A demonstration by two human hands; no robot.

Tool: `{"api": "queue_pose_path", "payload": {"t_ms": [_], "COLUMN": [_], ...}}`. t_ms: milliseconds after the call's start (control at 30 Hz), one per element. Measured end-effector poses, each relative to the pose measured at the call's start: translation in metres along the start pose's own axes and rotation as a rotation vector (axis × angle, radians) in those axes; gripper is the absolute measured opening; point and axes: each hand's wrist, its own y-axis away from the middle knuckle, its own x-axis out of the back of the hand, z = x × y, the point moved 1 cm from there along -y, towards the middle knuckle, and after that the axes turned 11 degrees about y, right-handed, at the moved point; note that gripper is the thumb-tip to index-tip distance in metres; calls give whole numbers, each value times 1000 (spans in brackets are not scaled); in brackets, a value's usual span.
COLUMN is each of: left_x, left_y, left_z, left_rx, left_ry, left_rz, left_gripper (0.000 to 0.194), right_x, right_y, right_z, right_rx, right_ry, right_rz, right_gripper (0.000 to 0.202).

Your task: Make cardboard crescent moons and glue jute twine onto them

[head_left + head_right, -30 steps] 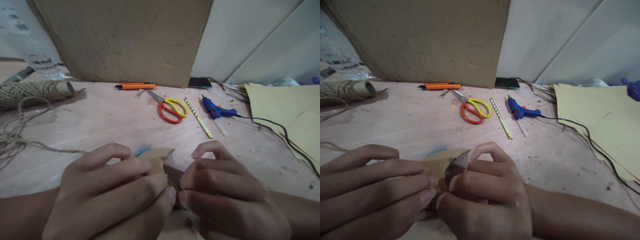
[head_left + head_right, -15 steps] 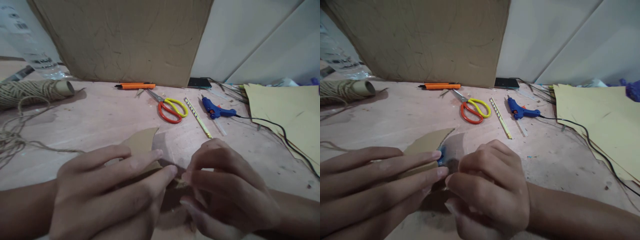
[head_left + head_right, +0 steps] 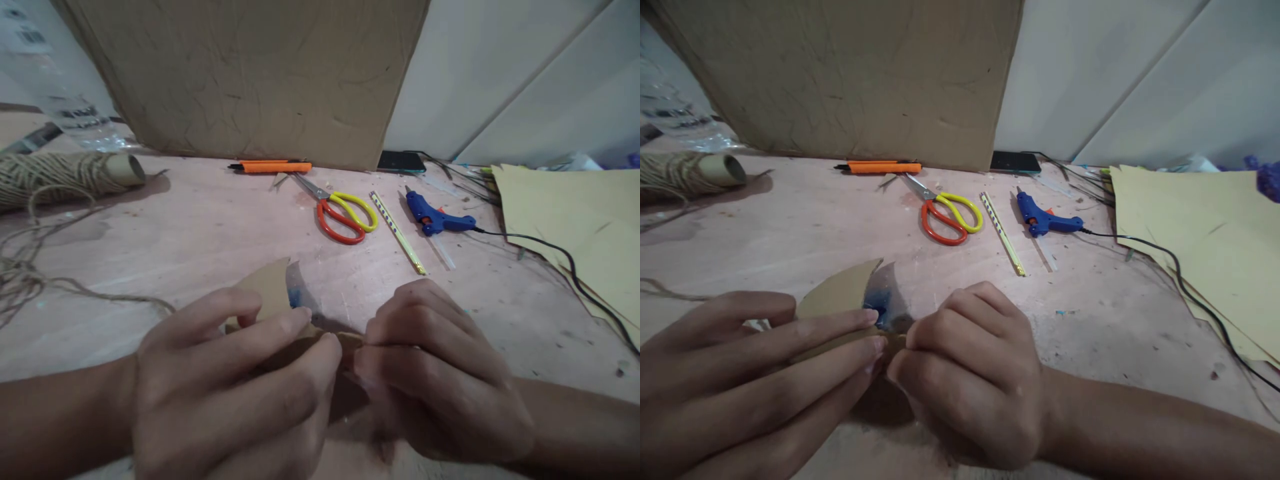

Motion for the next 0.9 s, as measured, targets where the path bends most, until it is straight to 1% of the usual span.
{"api": "queue_pose_path", "payload": {"t_ms": [100,167,400,533,667,767,800,833,900], "left_x": [1,3,9,9,6,3,3,2,1], "left_y": [0,1,0,-1,1,5,6,6,6], "left_z": [-5,-9,-18,-19,-22,-26,-27,-29,-32], "left_rx": [-35,-81,-182,-192,-190,-200,-194,-188,-173], "left_ry": [-1,2,-44,-33,0,6,12,21,36], "left_rz": [-15,-34,-136,-140,-96,-135,-140,-130,-98], "left_gripper": [32,33,34,39,35,32,29,27,21], "right_x": [-1,0,2,2,11,21,23,24,23], "right_y": [2,1,0,1,-3,-8,-10,-12,-16], "right_z": [0,1,5,5,10,15,17,19,23], "right_rx": [25,51,19,5,-1,-34,-58,-100,-266], "right_ry": [16,12,-39,-72,-122,-125,-116,-114,-173], "right_rz": [12,-21,-66,-96,-152,-208,-201,-151,22], "right_gripper": [23,22,29,28,25,19,17,15,12]}}
